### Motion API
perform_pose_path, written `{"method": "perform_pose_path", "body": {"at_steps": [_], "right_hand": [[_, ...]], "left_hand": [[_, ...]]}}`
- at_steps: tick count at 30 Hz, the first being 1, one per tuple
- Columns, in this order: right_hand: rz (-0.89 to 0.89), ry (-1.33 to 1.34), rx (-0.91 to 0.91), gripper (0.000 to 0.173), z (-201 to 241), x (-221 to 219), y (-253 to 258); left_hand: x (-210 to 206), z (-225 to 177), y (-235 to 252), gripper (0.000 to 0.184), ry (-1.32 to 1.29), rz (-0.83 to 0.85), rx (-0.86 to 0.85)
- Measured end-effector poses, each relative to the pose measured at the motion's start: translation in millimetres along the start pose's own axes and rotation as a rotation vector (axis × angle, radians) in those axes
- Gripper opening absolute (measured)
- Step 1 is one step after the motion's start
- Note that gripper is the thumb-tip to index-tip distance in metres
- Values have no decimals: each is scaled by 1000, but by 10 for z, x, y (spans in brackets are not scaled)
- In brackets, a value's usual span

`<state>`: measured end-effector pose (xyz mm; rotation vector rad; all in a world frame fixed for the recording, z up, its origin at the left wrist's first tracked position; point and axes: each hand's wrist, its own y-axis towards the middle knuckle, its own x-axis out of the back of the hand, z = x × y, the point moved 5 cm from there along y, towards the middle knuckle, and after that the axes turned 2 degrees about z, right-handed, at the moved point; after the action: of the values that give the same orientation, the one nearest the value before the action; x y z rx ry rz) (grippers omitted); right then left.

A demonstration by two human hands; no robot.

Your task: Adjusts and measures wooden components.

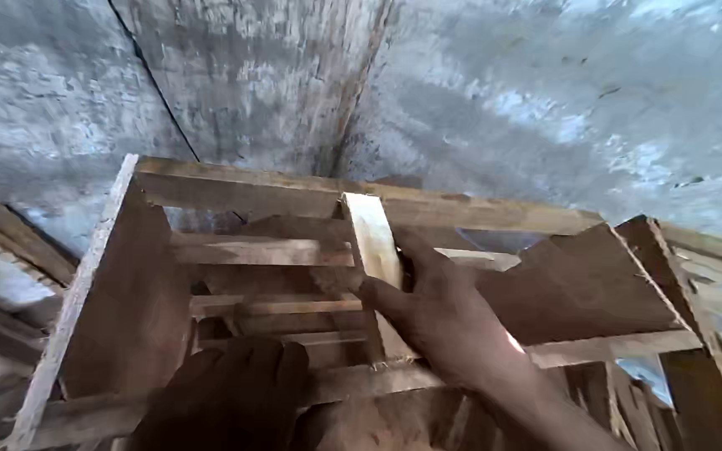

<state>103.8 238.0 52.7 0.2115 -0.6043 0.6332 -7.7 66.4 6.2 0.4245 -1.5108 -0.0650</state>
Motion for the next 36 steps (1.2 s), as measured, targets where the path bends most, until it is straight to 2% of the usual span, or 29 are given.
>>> {"method": "perform_pose_path", "body": {"at_steps": [3,8,11,17,21,24,28,30,31,33,34,36], "right_hand": [[-2,-32,-4,53,0,10,-6],[21,-44,1,56,9,10,-22],[24,-33,-5,57,7,11,-26],[25,48,-4,43,30,-65,69],[-18,48,-9,45,38,-81,38],[-31,54,2,45,46,-93,32],[-17,5,-6,54,42,-94,44],[-42,-28,-5,56,33,-85,40],[-33,-38,-20,60,33,-81,56],[-29,-42,-36,61,37,-78,75],[-17,-41,-36,61,40,-77,76],[-13,-5,-29,60,32,-80,71]], "left_hand": [[-69,32,-24,66,-6,-25,-44],[-118,40,-74,75,55,-61,-11],[-101,52,-59,61,29,-118,-63],[-99,50,-51,58,16,-156,-65],[-103,39,-55,62,23,-140,-43],[-112,39,-50,60,2,-200,-64],[-105,70,-24,57,8,-245,-107],[4,67,26,53,-49,-143,-99],[126,38,78,50,-133,-16,-60],[410,-17,232,47,-370,346,45],[427,44,287,49,-410,505,29],[330,241,497,44,-463,501,-119]]}}
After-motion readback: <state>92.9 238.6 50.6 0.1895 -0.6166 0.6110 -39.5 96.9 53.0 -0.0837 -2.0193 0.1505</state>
